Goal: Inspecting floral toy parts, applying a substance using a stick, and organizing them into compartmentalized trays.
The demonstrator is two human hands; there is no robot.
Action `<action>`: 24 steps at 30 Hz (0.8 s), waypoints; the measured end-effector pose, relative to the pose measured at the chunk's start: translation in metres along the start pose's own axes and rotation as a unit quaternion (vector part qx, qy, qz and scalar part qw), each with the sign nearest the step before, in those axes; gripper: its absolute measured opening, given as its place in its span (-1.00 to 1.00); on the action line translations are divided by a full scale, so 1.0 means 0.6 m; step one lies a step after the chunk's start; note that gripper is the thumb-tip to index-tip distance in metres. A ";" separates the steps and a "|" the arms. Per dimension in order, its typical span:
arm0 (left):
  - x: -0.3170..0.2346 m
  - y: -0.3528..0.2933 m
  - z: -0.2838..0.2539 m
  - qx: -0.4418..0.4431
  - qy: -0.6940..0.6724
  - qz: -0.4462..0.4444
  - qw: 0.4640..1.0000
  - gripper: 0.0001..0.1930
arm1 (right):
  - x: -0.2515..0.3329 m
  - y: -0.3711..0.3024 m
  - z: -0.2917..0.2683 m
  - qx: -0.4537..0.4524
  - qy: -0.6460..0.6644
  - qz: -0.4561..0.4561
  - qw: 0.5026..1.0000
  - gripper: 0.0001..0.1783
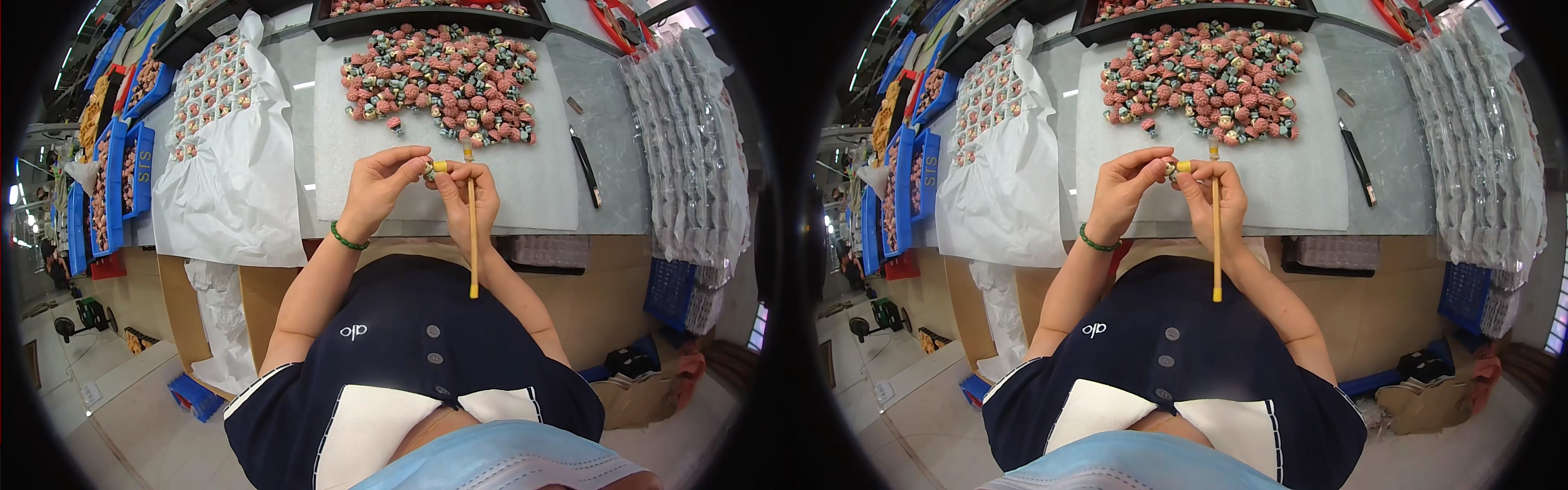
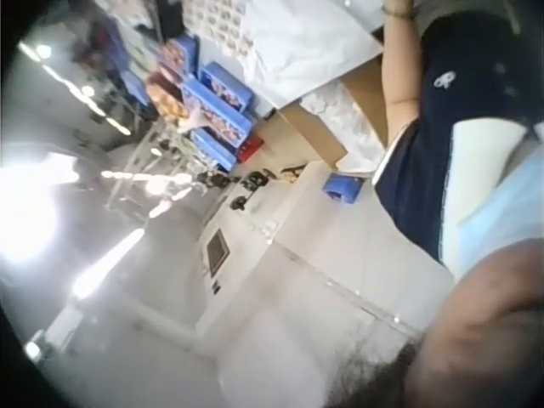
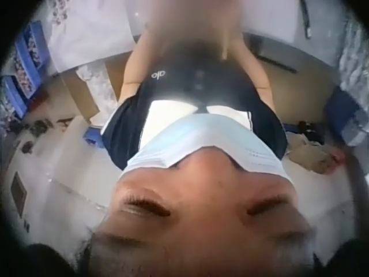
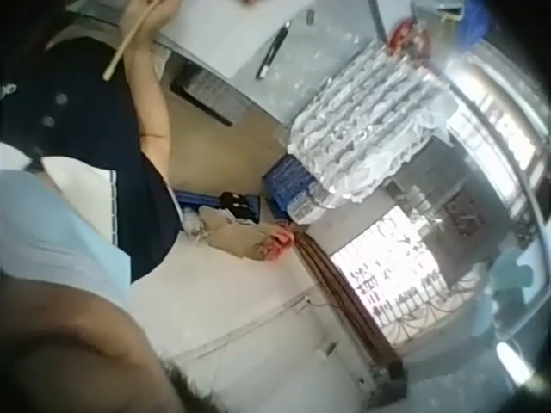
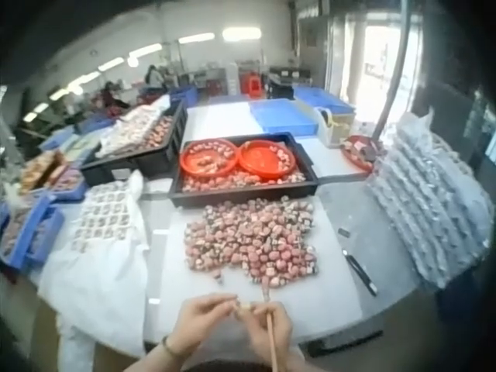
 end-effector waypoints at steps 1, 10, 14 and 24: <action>0.003 0.001 -0.006 -0.004 -0.002 -0.006 1.000 -0.76 | -0.002 -0.004 0.001 -0.005 0.000 0.001 1.000 -0.81; 0.029 -0.003 -0.030 0.010 -0.216 -0.101 0.971 -0.75 | 0.036 -0.012 0.053 0.064 -0.215 -0.243 0.944 -0.77; 0.026 -0.004 -0.058 0.017 -0.253 -0.124 0.959 -0.73 | 0.052 -0.027 0.095 0.119 -0.233 -0.342 0.903 -0.78; -0.004 -0.017 -0.140 -0.010 -0.274 -0.148 0.950 -0.69 | 0.010 0.031 0.192 0.111 -0.415 -0.317 0.846 -0.72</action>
Point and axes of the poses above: each hand's wrist, its own y-axis towards the middle knuckle, its own z-axis out of the palm, x = y × z, the point moved 9 cm from there along y, towards the middle knuckle, and after that the axes turned 12 degrees about -x, right-handed, at the moved point
